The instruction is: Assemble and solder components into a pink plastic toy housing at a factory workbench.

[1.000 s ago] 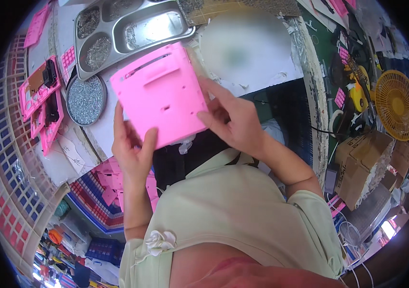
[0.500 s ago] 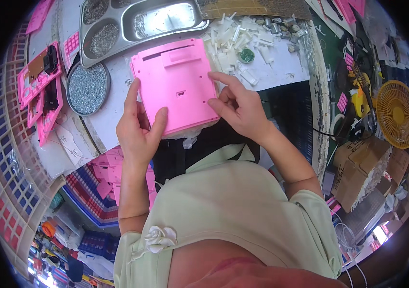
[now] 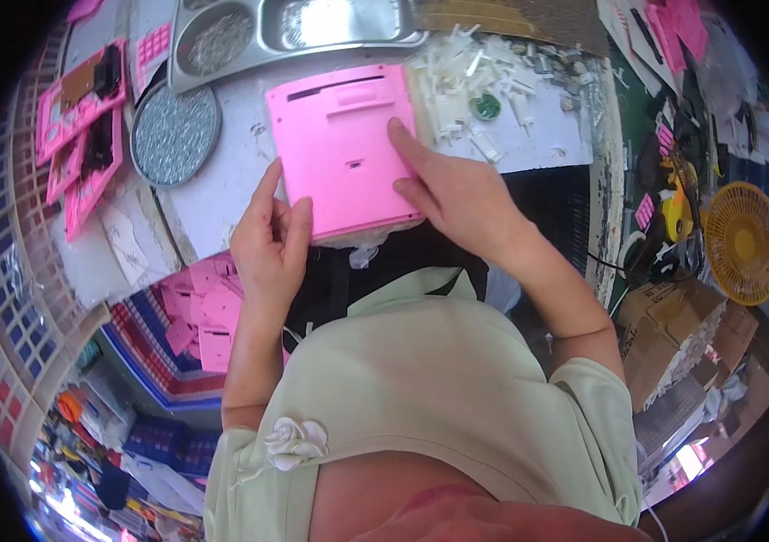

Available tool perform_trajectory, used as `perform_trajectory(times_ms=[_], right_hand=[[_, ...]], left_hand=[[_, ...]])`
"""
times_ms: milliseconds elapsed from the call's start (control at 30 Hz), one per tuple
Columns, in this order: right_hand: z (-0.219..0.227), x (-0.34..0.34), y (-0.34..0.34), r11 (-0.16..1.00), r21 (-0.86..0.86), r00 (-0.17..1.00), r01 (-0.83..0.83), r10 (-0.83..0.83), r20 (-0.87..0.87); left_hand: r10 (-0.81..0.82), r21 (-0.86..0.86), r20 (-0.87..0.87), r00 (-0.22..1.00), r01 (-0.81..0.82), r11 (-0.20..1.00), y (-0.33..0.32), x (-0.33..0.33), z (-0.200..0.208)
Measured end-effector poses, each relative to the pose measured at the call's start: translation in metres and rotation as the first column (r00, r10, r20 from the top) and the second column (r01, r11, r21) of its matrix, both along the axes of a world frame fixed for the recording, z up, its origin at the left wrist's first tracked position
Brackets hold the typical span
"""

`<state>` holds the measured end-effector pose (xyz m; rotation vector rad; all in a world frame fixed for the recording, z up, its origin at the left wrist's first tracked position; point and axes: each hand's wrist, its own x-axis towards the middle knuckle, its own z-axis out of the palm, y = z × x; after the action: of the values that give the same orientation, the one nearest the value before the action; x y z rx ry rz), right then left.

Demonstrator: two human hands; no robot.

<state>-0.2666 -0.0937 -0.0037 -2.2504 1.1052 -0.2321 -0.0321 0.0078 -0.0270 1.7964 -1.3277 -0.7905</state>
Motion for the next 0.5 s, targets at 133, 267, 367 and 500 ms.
perform_trajectory(times_ms=[133,267,367,500], right_hand=[[0.0,-0.001,0.002,0.998,-0.062,0.999,-0.025,0.024,-0.023],[0.016,0.004,-0.003,0.992,-0.098,0.98,-0.08,0.061,-0.188],[0.024,0.008,-0.009,0.962,-0.225,0.985,-0.153,0.13,-0.115],[0.026,0.04,-0.008,0.883,-0.358,0.928,-0.304,0.359,0.098]], left_hand=[[-0.029,-0.047,-0.035,0.999,0.027,0.999,0.001,0.007,-0.012],[-0.03,-0.027,-0.142,0.989,0.027,0.999,-0.002,0.013,-0.009],[-0.054,0.004,-0.258,0.965,0.057,0.998,0.0,0.023,-0.01],[-0.065,0.059,-0.312,0.948,0.088,0.994,0.003,0.031,0.003]])
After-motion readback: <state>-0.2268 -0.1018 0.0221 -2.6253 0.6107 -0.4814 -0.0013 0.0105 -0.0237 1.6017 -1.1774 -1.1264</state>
